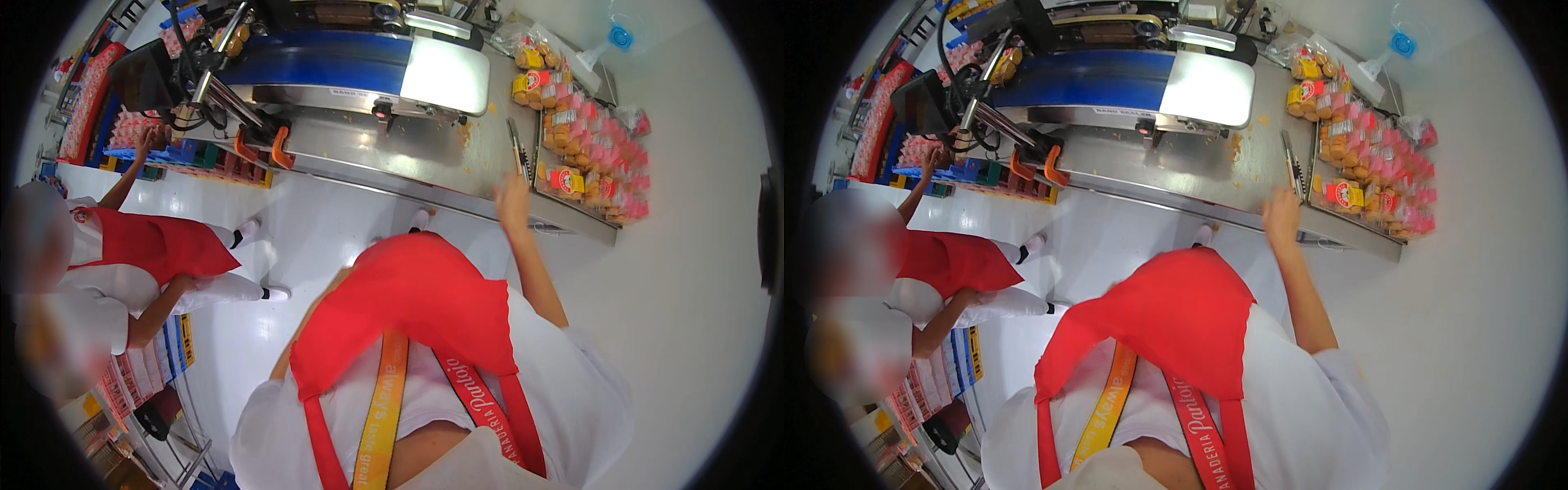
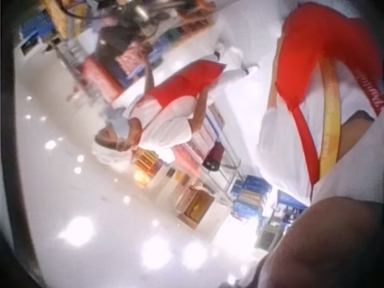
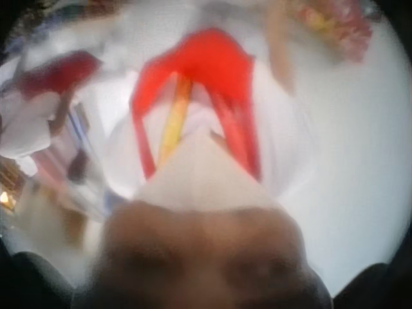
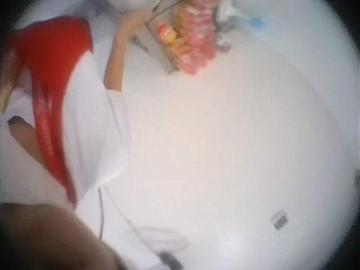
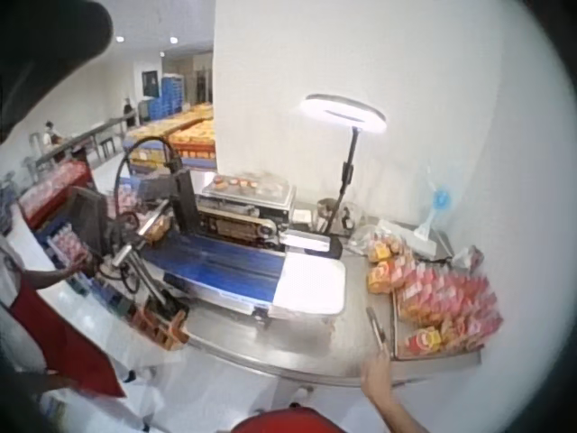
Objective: The person places small bread rolls into plastic bags, seals them using a heat sealer, and stacks the finished packages in a blue crate. The process is repeated continuously with multiple rolls.
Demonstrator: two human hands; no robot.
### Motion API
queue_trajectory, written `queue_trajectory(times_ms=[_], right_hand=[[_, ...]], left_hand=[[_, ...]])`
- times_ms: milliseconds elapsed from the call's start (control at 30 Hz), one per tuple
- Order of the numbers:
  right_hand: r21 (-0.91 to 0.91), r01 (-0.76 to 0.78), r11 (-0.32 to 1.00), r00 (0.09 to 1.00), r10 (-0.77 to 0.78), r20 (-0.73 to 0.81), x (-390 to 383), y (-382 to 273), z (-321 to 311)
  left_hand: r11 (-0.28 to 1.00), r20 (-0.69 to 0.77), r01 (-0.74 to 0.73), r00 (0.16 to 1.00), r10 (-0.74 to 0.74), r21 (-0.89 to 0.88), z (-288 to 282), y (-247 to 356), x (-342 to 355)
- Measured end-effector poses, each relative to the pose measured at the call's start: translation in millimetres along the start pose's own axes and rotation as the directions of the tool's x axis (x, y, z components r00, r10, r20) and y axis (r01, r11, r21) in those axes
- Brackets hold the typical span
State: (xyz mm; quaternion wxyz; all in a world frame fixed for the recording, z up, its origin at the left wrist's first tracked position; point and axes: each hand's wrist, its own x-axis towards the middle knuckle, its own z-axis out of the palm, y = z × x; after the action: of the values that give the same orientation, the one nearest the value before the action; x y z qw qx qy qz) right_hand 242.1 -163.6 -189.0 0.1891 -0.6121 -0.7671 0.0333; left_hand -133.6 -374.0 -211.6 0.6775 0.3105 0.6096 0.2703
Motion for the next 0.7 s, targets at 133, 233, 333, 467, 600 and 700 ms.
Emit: queue_trajectory(times_ms=[133,233,333,467,600,700], right_hand=[[0.625,-0.169,0.762,0.657,-0.386,0.648,-113.1,-28.0,28.4],[0.34,-0.405,0.849,0.413,-0.162,0.896,-108.1,-19.4,23.1],[0.056,-0.062,0.996,0.247,-0.039,0.968,-84.3,-5.9,0.2],[0.218,-0.081,0.973,0.495,-0.151,0.856,35.6,-36.3,-78.4],[0.437,-0.024,0.899,0.83,-0.226,0.51,152.5,-20.3,-138.0],[0.397,0.041,0.917,0.917,-0.193,0.351,234.7,20.6,-154.6]], left_hand=[[0.998,-0.148,0.016,0.989,-0.007,0.059,-5.9,9.9,-46.2],[0.961,-0.199,0.113,0.978,-0.063,0.252,-43.2,-115.1,-5.2],[0.92,-0.214,0.12,0.976,-0.04,0.374,-67.6,-198.1,30.9],[0.974,0.009,-0.222,0.975,0.222,-0.036,-1.6,26.1,-10.2],[0.973,0.441,-0.23,0.876,0.197,0.021,53.4,89.0,14.9],[0.976,0.451,-0.187,0.885,0.116,0.115,61.0,98.7,40.2]])
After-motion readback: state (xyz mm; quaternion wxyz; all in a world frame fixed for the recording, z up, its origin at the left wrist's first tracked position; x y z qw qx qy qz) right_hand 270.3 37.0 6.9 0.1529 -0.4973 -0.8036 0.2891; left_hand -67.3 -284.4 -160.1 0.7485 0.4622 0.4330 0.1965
